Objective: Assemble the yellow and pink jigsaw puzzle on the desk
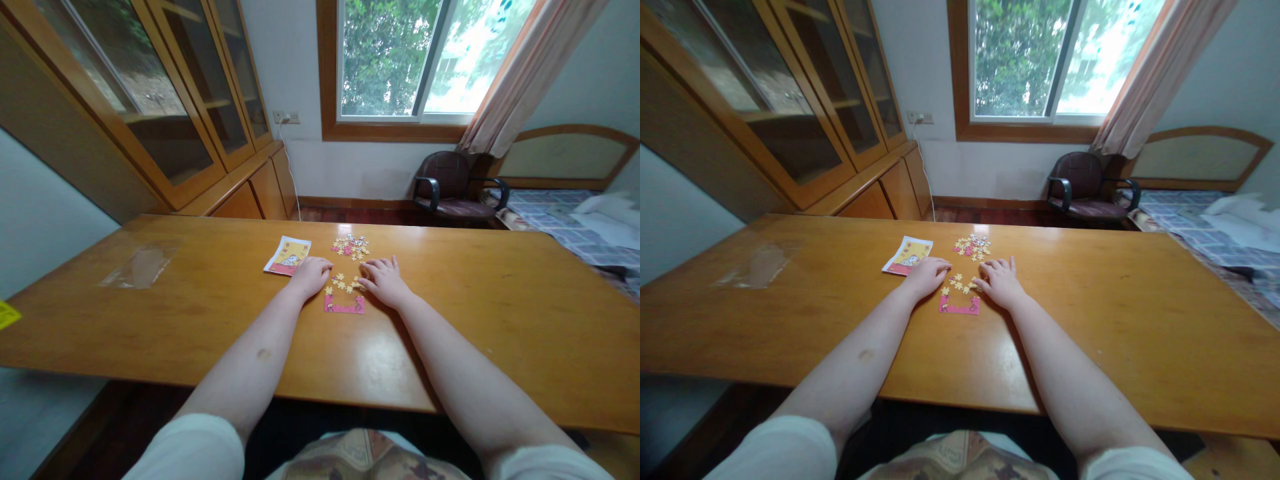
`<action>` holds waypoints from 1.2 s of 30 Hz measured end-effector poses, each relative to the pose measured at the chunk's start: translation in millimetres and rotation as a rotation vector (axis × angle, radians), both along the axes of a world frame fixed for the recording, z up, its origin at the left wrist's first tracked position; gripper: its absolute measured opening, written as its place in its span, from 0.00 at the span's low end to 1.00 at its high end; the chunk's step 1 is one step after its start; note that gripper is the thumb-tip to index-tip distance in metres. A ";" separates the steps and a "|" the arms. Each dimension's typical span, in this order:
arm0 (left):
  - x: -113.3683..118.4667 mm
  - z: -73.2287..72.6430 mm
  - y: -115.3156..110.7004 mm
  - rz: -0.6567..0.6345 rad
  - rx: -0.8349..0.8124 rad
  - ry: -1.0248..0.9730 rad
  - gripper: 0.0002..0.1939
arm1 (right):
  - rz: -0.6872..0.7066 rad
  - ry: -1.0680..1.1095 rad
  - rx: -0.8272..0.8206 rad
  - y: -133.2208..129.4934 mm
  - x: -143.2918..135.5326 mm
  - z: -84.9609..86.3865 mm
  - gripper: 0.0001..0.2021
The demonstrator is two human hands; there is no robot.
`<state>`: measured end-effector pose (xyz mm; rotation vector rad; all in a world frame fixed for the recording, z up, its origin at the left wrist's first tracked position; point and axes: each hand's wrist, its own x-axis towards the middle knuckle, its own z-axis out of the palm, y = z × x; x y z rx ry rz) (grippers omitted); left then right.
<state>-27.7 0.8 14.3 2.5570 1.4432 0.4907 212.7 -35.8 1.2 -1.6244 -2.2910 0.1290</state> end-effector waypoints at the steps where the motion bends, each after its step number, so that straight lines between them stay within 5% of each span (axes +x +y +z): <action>1: 0.2 1.5 -0.5 -0.008 -0.001 0.005 0.15 | -0.028 0.028 0.034 0.4 0.9 -0.1 0.20; 8: 1.6 5.5 -4.0 0.017 -0.009 0.101 0.13 | -0.130 0.134 0.159 2.6 6.8 -1.4 0.11; 15: 1.4 3.2 -3.1 0.075 -0.030 0.115 0.12 | 0.198 0.067 0.010 -7.2 -5.2 8.4 0.11; 19: 1.8 2.8 -2.9 0.068 -0.049 0.113 0.10 | 0.274 0.024 -0.069 -14.5 -12.1 9.2 0.14; 36: 1.9 -0.3 -1.4 0.077 -0.046 0.113 0.13 | 0.228 0.056 -0.088 -11.0 -8.1 3.8 0.14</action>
